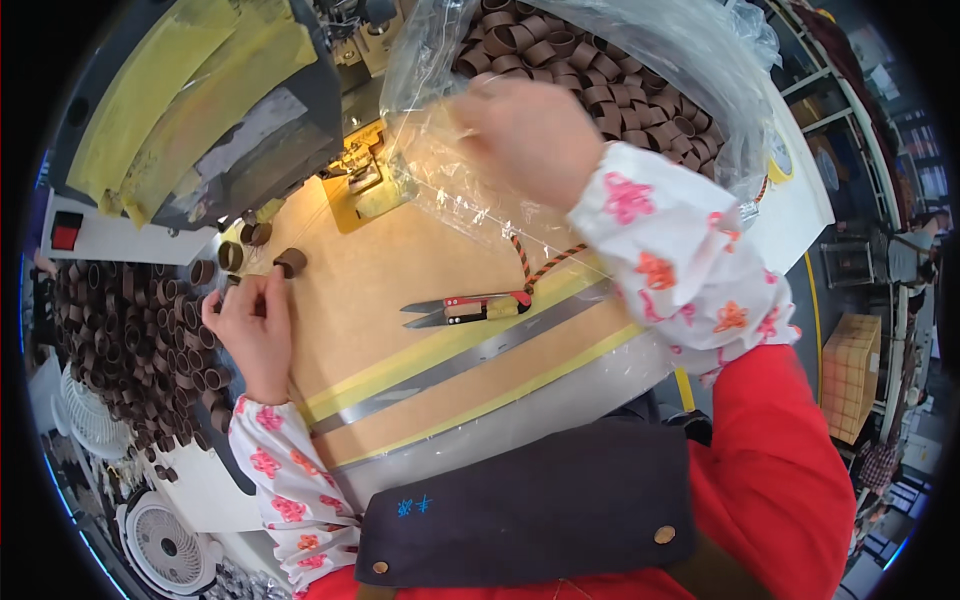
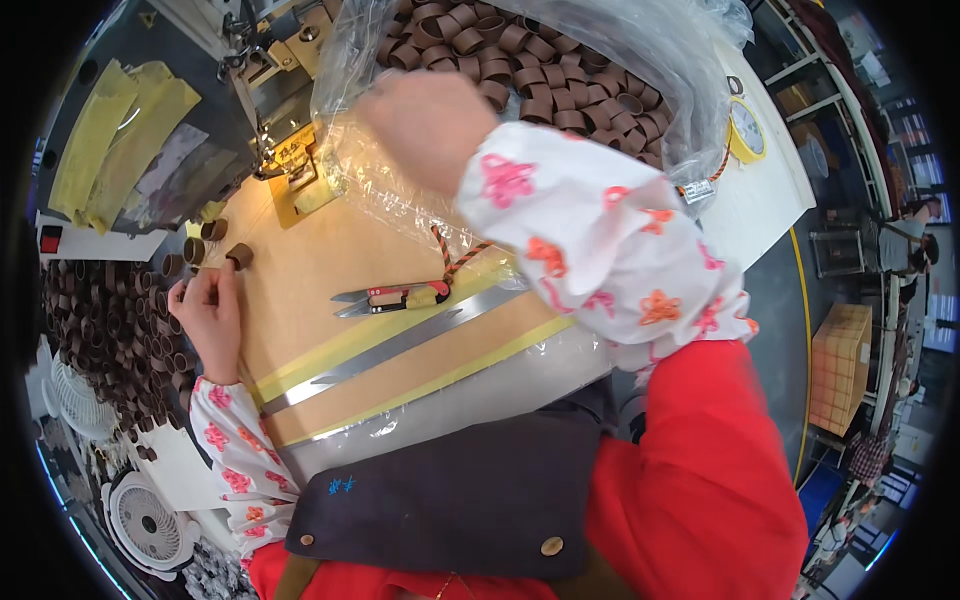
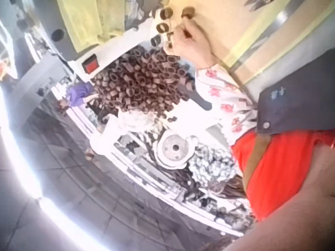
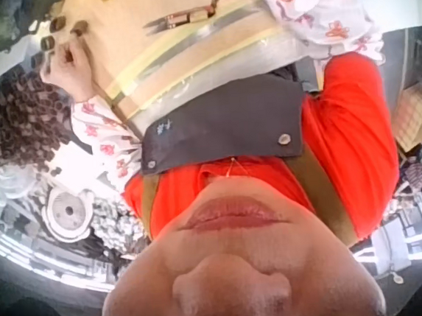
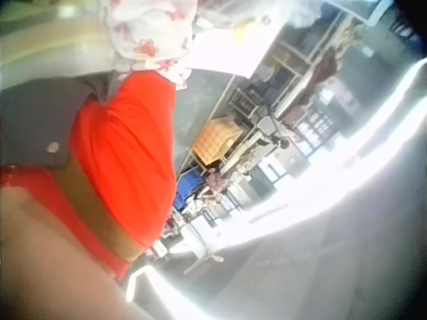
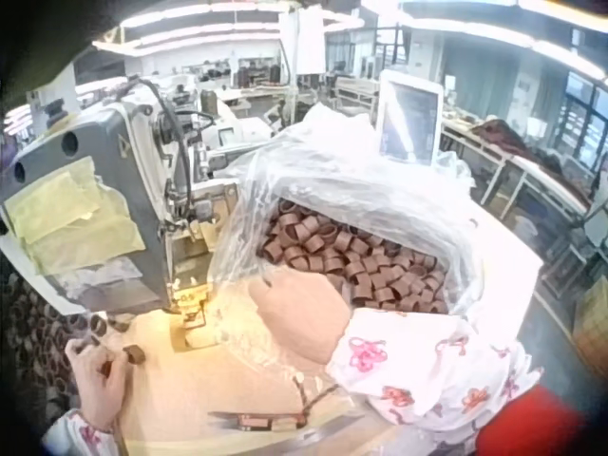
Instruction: Sewing small leather loops using an industrial sewing machine.
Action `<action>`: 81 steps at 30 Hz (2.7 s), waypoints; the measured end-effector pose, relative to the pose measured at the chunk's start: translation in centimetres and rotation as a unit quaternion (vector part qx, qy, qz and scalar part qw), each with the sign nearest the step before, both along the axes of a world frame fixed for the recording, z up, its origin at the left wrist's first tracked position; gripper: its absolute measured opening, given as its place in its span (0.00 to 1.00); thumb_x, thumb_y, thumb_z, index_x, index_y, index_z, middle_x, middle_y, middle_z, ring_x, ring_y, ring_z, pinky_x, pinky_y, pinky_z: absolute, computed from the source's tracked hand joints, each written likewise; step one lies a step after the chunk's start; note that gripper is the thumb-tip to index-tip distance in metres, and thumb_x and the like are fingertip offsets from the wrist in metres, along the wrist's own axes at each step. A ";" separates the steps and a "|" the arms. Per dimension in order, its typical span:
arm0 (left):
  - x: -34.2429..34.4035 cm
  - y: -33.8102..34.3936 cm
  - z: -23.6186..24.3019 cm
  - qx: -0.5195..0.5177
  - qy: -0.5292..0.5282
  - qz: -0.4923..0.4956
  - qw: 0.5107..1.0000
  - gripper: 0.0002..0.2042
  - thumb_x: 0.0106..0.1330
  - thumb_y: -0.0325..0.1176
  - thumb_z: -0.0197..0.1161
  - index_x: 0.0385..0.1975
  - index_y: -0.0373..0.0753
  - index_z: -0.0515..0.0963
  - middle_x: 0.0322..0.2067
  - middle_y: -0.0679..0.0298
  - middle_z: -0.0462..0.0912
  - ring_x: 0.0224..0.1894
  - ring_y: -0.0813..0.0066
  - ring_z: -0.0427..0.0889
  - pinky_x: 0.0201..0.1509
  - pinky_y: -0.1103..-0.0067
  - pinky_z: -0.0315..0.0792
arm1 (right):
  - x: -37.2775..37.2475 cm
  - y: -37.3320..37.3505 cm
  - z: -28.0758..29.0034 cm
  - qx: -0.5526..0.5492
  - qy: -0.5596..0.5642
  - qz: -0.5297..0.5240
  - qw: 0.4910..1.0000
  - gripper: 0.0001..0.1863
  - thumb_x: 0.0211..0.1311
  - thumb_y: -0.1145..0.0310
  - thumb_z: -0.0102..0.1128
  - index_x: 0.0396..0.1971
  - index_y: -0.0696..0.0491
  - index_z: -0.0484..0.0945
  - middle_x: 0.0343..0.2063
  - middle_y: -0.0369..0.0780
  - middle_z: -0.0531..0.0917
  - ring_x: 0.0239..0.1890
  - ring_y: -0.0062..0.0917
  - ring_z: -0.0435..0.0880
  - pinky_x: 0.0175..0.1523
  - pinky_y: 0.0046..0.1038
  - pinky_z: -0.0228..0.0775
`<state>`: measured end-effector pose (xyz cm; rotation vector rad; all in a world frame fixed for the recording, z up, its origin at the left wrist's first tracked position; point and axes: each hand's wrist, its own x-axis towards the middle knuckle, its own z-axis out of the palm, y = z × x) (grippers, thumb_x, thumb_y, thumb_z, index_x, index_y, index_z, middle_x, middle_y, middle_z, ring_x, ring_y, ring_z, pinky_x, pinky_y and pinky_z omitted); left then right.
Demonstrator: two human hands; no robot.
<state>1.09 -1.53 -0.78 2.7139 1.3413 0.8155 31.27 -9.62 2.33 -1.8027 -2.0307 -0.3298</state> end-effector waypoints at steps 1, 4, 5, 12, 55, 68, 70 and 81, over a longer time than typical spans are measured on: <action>-1.0 0.3 0.2 -0.012 0.003 0.011 1.000 0.10 0.56 0.34 0.60 0.16 0.39 0.73 0.11 0.69 0.68 0.16 0.74 0.66 0.48 0.74 0.55 | 1.5 -0.6 0.5 -0.018 -0.051 -0.056 0.997 0.08 0.45 0.67 0.57 0.26 0.54 0.72 0.25 0.40 0.74 0.31 0.35 0.77 0.33 0.34 0.70; -0.7 0.9 0.8 -0.052 -0.086 0.004 0.995 0.06 0.57 0.32 0.59 0.22 0.39 0.77 0.18 0.69 0.74 0.24 0.75 0.71 0.46 0.77 0.56 | 4.6 -1.7 0.3 -0.053 -0.137 -0.110 0.983 0.06 0.45 0.73 0.54 0.25 0.56 0.71 0.27 0.41 0.74 0.33 0.35 0.77 0.34 0.34 0.70; 0.1 1.1 1.0 -0.054 -0.136 -0.004 0.989 0.05 0.56 0.32 0.59 0.24 0.38 0.77 0.20 0.69 0.75 0.27 0.74 0.73 0.46 0.78 0.57 | 5.5 -1.9 -0.1 -0.057 -0.142 -0.129 0.980 0.06 0.45 0.73 0.54 0.25 0.56 0.71 0.26 0.42 0.74 0.32 0.35 0.77 0.34 0.34 0.70; 7.7 -1.2 0.0 -0.007 -0.059 -0.138 0.989 0.16 0.56 0.25 0.52 0.45 0.28 0.68 0.40 0.48 0.73 0.47 0.52 0.68 0.50 0.66 0.62 | 3.5 0.7 -0.6 -0.004 0.001 -0.031 1.000 0.05 0.46 0.74 0.54 0.22 0.57 0.68 0.23 0.41 0.74 0.29 0.36 0.76 0.32 0.33 0.68; 8.0 0.4 -0.9 -0.311 -0.256 -0.144 0.904 0.04 0.53 0.25 0.60 0.27 0.34 0.77 0.18 0.64 0.76 0.20 0.80 0.74 0.26 0.84 0.68 | -5.1 3.5 -3.9 -0.120 0.469 0.107 0.868 0.07 0.46 0.75 0.57 0.28 0.57 0.75 0.20 0.40 0.76 0.20 0.24 0.76 0.27 0.22 0.69; 8.2 0.6 -1.0 -0.195 -0.195 -0.099 0.956 0.07 0.48 0.25 0.61 0.28 0.35 0.75 0.19 0.59 0.76 0.22 0.70 0.77 0.26 0.80 0.70 | -6.4 2.8 -3.4 -0.104 0.396 0.113 0.905 0.12 0.44 0.77 0.60 0.32 0.58 0.73 0.20 0.33 0.74 0.19 0.13 0.71 0.24 0.16 0.65; 8.2 0.5 -1.0 -0.184 -0.192 -0.090 0.960 0.08 0.48 0.25 0.61 0.29 0.35 0.76 0.18 0.59 0.76 0.22 0.70 0.77 0.26 0.80 0.69 | -6.5 2.7 -3.4 -0.096 0.394 0.097 0.909 0.11 0.43 0.78 0.59 0.31 0.58 0.73 0.21 0.35 0.75 0.19 0.15 0.72 0.24 0.17 0.67; 8.3 0.4 -0.8 -0.259 -0.236 -0.107 0.930 0.10 0.51 0.32 0.65 0.29 0.34 0.78 0.20 0.60 0.78 0.21 0.73 0.76 0.25 0.79 0.68 | -4.9 3.4 -4.2 0.012 0.196 0.200 0.960 0.06 0.45 0.80 0.57 0.26 0.59 0.74 0.28 0.42 0.77 0.24 0.28 0.77 0.28 0.24 0.69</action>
